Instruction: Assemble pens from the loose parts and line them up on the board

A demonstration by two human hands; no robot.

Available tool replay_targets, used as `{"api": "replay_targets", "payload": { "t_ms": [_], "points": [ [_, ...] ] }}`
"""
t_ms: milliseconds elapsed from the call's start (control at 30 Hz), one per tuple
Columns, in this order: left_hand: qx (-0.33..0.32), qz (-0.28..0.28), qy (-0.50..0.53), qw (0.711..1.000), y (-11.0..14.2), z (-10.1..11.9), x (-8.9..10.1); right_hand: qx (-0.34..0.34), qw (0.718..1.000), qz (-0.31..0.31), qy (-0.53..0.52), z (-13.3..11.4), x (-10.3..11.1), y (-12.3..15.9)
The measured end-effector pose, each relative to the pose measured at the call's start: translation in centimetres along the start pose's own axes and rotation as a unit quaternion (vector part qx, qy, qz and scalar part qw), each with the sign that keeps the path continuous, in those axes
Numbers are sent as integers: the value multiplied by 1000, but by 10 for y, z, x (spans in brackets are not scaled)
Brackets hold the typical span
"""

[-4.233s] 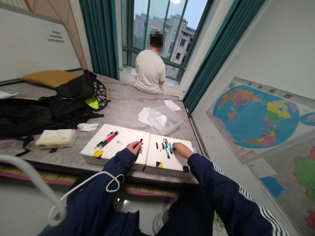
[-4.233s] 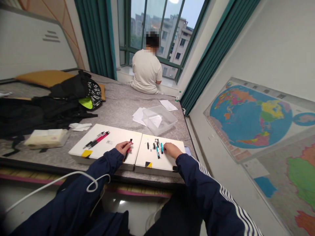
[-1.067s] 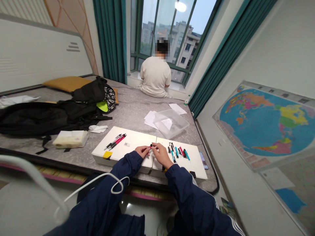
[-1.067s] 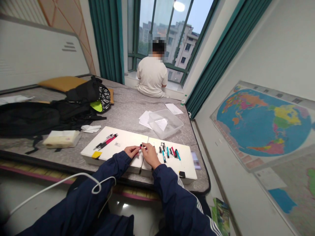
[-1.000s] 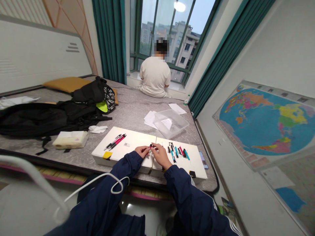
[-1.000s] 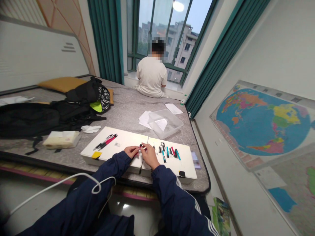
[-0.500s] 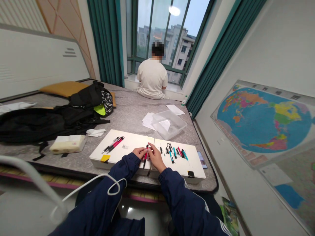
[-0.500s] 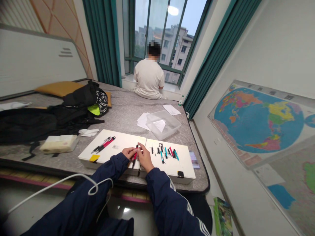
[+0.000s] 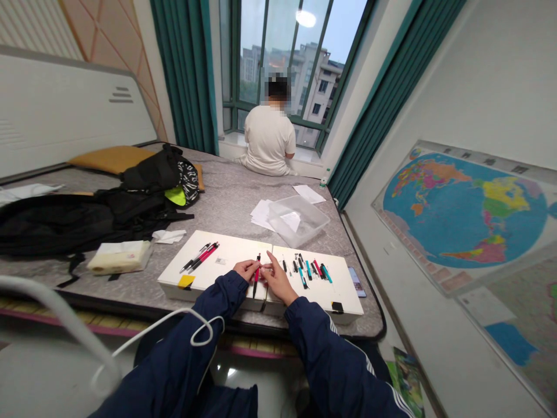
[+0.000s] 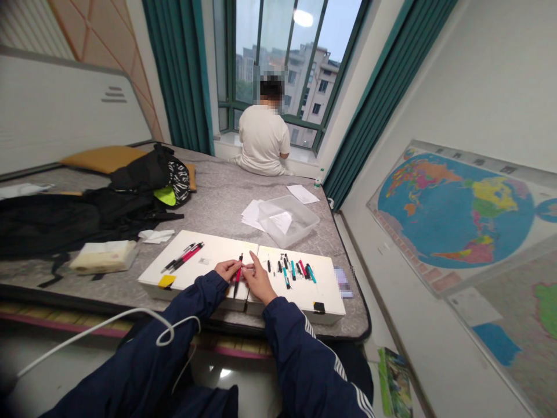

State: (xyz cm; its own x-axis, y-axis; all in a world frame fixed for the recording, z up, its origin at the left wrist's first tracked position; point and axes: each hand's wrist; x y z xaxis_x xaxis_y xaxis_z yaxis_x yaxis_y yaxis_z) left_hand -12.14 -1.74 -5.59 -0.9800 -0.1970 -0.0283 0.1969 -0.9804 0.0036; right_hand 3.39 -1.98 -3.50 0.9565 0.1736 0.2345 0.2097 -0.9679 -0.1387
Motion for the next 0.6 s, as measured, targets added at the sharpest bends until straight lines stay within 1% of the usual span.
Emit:
{"api": "replay_targets", "payload": {
  "t_ms": [100,167,267,333,400,433,500,567,600],
  "points": [
    [-6,39,28,999,-5,-4,2,21,999,44,15,12,3,8],
    [-14,56,48,997,-8,-8,4,4,998,62,15,18,4,9],
    [-19,87,66,994,-10,-10,4,-44,996,77,-20,20,5,7],
    [-26,114,71,991,-11,-9,2,-53,994,82,-42,20,5,5],
    [-27,117,75,990,-12,-6,1,-51,994,86,-51,22,4,4],
    [-13,114,77,990,-12,-3,2,-51,993,89,-51,22,4,4],
    [48,116,79,989,-15,3,6,-57,993,98,-46,24,4,4],
    [128,133,65,981,-19,9,17,-60,992,104,-37,26,4,4],
    [141,134,53,979,-22,13,25,-60,992,105,-32,26,4,5]
  ]
}}
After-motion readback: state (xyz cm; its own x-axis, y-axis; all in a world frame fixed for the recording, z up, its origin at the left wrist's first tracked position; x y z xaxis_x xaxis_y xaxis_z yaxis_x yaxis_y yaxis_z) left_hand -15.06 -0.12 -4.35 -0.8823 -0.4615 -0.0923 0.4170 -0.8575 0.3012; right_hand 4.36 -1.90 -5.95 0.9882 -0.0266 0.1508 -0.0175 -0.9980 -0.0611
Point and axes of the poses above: each hand's wrist, its own y-axis away from the middle knuckle, its own x-axis out of the back of the hand, z = x × y, and after that the axes turned 10 degrees about z, right-handed
